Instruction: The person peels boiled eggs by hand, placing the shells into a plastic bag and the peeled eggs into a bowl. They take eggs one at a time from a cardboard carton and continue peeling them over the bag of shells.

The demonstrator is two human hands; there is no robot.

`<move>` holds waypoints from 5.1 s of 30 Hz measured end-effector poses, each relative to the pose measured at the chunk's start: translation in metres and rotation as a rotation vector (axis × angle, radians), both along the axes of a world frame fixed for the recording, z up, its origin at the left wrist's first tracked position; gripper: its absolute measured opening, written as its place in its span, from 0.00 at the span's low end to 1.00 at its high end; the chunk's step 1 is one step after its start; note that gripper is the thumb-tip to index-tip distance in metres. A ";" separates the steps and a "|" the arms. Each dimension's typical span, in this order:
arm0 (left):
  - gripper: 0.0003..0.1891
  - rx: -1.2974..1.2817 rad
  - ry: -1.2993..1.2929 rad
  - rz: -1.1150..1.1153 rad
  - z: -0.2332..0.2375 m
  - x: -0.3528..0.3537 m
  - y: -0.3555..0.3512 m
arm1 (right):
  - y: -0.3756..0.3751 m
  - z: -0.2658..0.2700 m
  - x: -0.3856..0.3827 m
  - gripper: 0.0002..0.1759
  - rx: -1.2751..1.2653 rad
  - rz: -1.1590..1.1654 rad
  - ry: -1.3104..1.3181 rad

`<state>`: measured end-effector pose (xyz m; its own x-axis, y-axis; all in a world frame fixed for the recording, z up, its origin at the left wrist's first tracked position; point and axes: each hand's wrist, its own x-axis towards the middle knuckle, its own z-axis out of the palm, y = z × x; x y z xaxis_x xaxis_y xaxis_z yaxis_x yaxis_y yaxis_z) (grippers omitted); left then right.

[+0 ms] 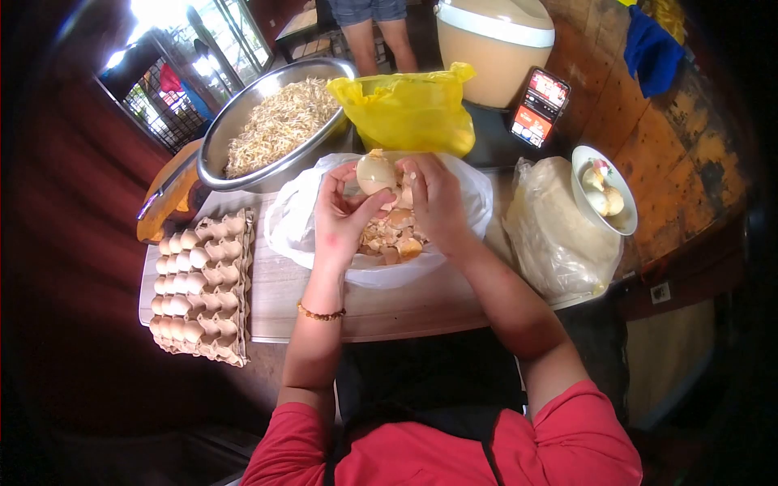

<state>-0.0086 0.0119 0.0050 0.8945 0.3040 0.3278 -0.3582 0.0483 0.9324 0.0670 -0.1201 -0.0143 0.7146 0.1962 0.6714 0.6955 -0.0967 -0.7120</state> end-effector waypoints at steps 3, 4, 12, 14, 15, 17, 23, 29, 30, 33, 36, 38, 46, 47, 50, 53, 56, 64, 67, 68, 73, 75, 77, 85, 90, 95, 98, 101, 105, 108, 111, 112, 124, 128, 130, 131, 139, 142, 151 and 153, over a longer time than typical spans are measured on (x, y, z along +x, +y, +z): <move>0.25 -0.029 -0.007 -0.017 0.004 -0.002 0.000 | 0.000 0.002 -0.002 0.08 -0.037 0.050 0.003; 0.24 -0.091 -0.015 -0.049 0.005 -0.003 0.001 | 0.001 0.005 -0.003 0.08 -0.035 0.041 -0.028; 0.17 -0.308 0.056 -0.080 -0.001 -0.002 0.019 | -0.003 0.002 -0.003 0.09 -0.124 0.061 -0.106; 0.16 -0.428 0.016 -0.095 -0.006 0.001 0.024 | -0.004 0.003 -0.005 0.07 -0.218 0.064 -0.177; 0.16 -0.427 0.017 -0.095 -0.005 0.001 0.024 | -0.004 0.001 -0.003 0.07 -0.218 0.065 -0.176; 0.15 -0.424 0.036 -0.074 -0.003 0.000 0.021 | -0.003 -0.005 0.001 0.05 -0.259 0.107 -0.101; 0.17 -0.314 0.095 0.020 0.004 -0.002 0.011 | -0.001 -0.001 -0.002 0.02 -0.257 0.027 -0.204; 0.21 -0.212 0.042 -0.015 -0.002 0.001 0.014 | -0.006 0.006 -0.006 0.05 -0.329 0.029 -0.232; 0.21 -0.213 0.043 -0.015 -0.002 0.000 0.014 | -0.005 0.005 -0.006 0.05 -0.330 0.030 -0.230; 0.20 -0.205 0.079 -0.032 -0.001 0.000 0.011 | -0.003 0.003 -0.006 0.08 -0.250 0.035 -0.250; 0.17 -0.314 0.105 -0.054 0.004 -0.002 0.009 | -0.002 0.004 -0.007 0.12 -0.322 0.038 -0.253; 0.16 -0.442 0.061 -0.195 0.005 -0.002 0.011 | 0.000 0.005 -0.009 0.12 -0.268 0.066 -0.142; 0.17 -0.220 0.096 -0.116 0.002 -0.003 0.000 | 0.000 0.010 -0.011 0.13 -0.045 0.042 0.080; 0.18 -0.192 0.100 -0.133 0.003 -0.003 -0.002 | 0.000 0.011 -0.011 0.13 -0.012 0.058 0.138; 0.19 -0.197 0.093 -0.151 -0.002 -0.001 -0.004 | -0.001 0.011 -0.011 0.11 -0.036 0.084 0.023; 0.21 -0.065 0.064 -0.128 -0.003 0.000 -0.006 | 0.002 0.006 -0.012 0.11 -0.124 0.069 -0.133; 0.21 -0.056 0.102 -0.107 -0.003 0.000 -0.006 | 0.003 0.003 -0.012 0.12 -0.190 0.032 -0.151; 0.20 -0.022 0.117 -0.065 -0.004 0.000 -0.008 | 0.006 -0.006 -0.010 0.10 -0.182 0.019 -0.133; 0.19 -0.061 0.125 -0.071 -0.006 0.002 -0.007 | 0.005 -0.004 -0.010 0.09 -0.125 0.040 -0.075; 0.18 -0.098 0.137 -0.082 -0.006 0.002 -0.007 | 0.004 -0.002 -0.010 0.09 -0.095 0.044 -0.043; 0.20 -0.350 0.183 -0.172 -0.001 0.000 0.005 | 0.000 0.003 -0.008 0.10 -0.050 0.048 -0.024; 0.22 -0.422 0.196 -0.200 -0.003 0.000 0.010 | 0.000 0.004 -0.007 0.11 -0.043 0.034 -0.053; 0.22 -0.399 0.172 -0.233 -0.006 0.001 0.012 | -0.001 0.005 -0.007 0.11 -0.031 0.079 -0.008; 0.21 -0.533 0.168 -0.278 -0.003 0.000 0.017 | -0.003 0.006 -0.004 0.11 0.027 0.180 0.016; 0.21 -0.434 0.146 -0.248 0.001 -0.004 0.003 | -0.003 0.014 -0.010 0.12 -0.004 0.126 -0.021; 0.18 -0.286 0.123 -0.261 -0.006 -0.001 0.002 | -0.009 0.013 -0.003 0.11 -0.055 0.184 -0.010; 0.18 -0.196 0.120 -0.198 -0.011 0.000 -0.001 | -0.006 0.012 -0.008 0.11 -0.124 0.198 -0.060; 0.17 -0.228 0.147 -0.207 -0.008 -0.001 0.000 | -0.005 0.014 -0.010 0.10 -0.121 0.177 -0.101; 0.16 -0.224 0.150 -0.199 -0.006 -0.002 0.000 | -0.004 0.010 -0.009 0.10 -0.128 0.160 -0.090; 0.16 -0.218 0.147 -0.206 -0.006 -0.002 0.000 | -0.004 0.010 -0.010 0.10 -0.102 0.157 -0.089; 0.17 -0.210 0.150 -0.203 -0.007 -0.002 0.001 | -0.005 0.011 -0.011 0.11 -0.059 0.159 -0.037; 0.16 -0.206 0.154 -0.211 -0.006 -0.002 0.001 | -0.005 0.010 -0.009 0.11 -0.050 0.157 -0.025; 0.18 -0.376 0.133 -0.373 -0.002 -0.004 0.005 | -0.009 0.014 -0.002 0.07 0.027 0.055 -0.013; 0.18 -0.407 0.077 -0.402 0.004 -0.006 0.006 | -0.009 0.007 0.003 0.06 -0.082 0.037 -0.012; 0.18 -0.495 0.071 -0.377 0.002 -0.006 0.009 | -0.007 0.000 0.004 0.06 -0.143 0.013 -0.053; 0.18 -0.582 0.061 -0.350 0.001 -0.006 0.011 | -0.006 -0.002 0.004 0.06 -0.205 -0.007 -0.096; 0.13 -0.491 0.003 -0.211 -0.014 0.003 0.014 | -0.007 0.017 -0.016 0.15 -0.133 0.046 -0.179; 0.10 -0.508 0.029 -0.197 -0.009 0.001 0.008 | -0.006 0.018 -0.018 0.20 -0.116 0.057 -0.211; 0.13 -0.424 0.024 -0.139 -0.011 0.001 0.006 | -0.001 0.010 -0.018 0.15 -0.099 0.011 -0.237; 0.13 -0.406 0.020 -0.131 -0.010 0.000 0.006 | 0.000 0.009 -0.016 0.13 -0.086 -0.008 -0.251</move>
<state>-0.0081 0.0177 -0.0051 0.9390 0.2885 0.1870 -0.3066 0.4568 0.8350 0.0507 -0.1204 -0.0057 0.5297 0.2557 0.8087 0.8481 -0.1554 -0.5064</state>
